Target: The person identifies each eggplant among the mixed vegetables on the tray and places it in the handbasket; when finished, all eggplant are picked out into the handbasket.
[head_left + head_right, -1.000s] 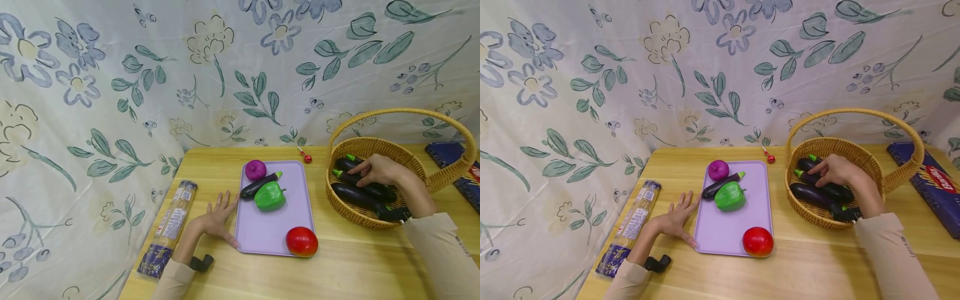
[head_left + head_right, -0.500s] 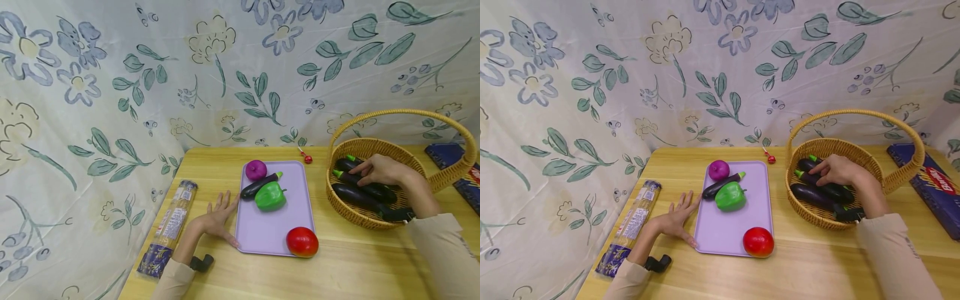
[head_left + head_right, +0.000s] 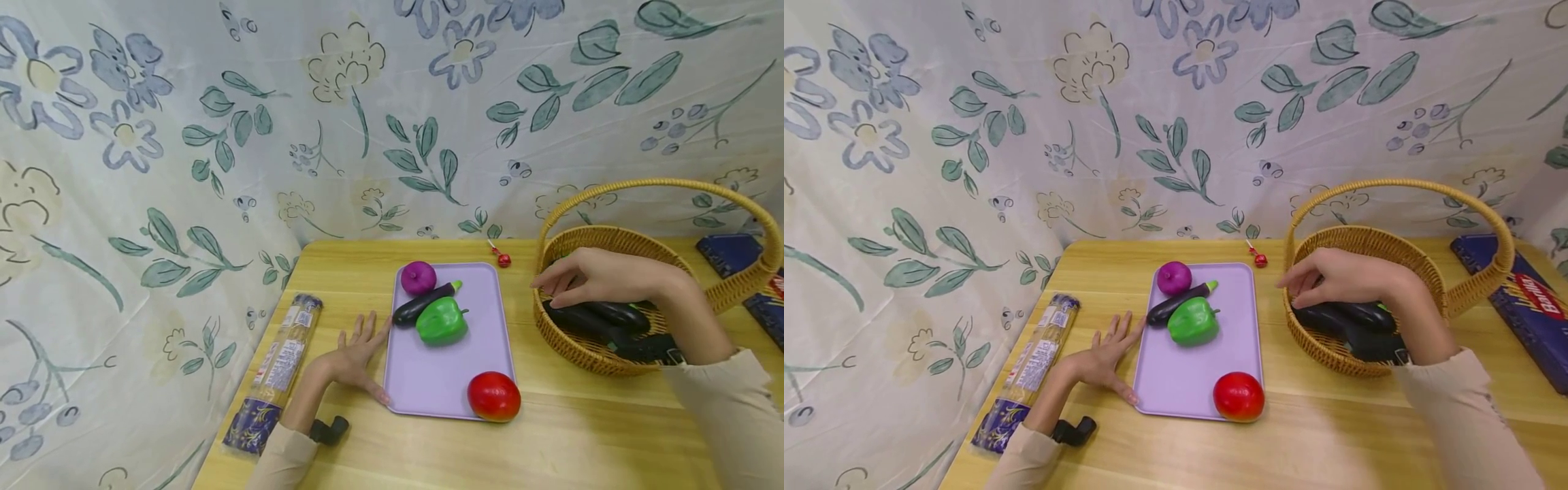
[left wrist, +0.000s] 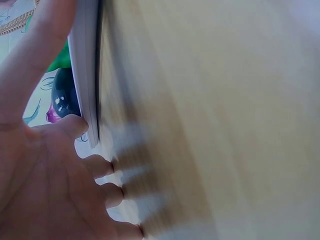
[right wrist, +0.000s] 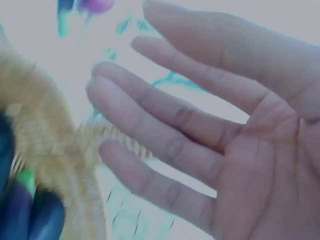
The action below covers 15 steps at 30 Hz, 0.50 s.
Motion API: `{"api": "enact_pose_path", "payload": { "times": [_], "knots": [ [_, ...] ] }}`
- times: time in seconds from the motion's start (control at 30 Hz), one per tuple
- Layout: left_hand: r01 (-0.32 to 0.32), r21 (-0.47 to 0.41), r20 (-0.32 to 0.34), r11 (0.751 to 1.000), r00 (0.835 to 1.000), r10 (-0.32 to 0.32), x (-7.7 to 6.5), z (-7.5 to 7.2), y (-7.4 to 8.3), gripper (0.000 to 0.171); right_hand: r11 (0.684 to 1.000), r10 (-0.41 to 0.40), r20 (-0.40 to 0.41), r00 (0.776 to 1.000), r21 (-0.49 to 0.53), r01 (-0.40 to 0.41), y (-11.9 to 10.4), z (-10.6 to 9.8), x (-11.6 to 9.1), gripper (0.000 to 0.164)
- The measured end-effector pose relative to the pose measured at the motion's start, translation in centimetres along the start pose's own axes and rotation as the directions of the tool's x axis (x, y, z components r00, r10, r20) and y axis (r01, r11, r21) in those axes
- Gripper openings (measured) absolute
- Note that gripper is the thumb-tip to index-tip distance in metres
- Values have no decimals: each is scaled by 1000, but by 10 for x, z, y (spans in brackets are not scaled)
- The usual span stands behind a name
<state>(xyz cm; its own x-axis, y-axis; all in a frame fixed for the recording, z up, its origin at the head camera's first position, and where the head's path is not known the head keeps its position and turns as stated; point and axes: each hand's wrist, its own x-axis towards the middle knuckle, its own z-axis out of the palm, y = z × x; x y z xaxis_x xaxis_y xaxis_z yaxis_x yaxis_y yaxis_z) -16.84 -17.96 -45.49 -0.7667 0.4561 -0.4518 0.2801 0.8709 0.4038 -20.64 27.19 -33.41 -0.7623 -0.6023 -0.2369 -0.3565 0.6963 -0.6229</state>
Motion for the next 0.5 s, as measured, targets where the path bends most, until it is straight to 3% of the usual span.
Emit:
{"api": "enact_pose_path", "payload": {
  "times": [0.23,0.37,0.5],
  "knots": [
    [3,1,0,1000,1000,-3,-1,-1,-1,145,993,-119,-78,990,-30,117,-38,7,35,38],
    [3,-3,-1,1000,1000,-3,-1,-1,-2,145,984,-179,-123,976,-25,177,-40,18,64,37],
    [-1,-9,0,1000,1000,1,-1,0,-2,145,982,-187,-118,975,17,190,-34,31,92,37]
  ]
}}
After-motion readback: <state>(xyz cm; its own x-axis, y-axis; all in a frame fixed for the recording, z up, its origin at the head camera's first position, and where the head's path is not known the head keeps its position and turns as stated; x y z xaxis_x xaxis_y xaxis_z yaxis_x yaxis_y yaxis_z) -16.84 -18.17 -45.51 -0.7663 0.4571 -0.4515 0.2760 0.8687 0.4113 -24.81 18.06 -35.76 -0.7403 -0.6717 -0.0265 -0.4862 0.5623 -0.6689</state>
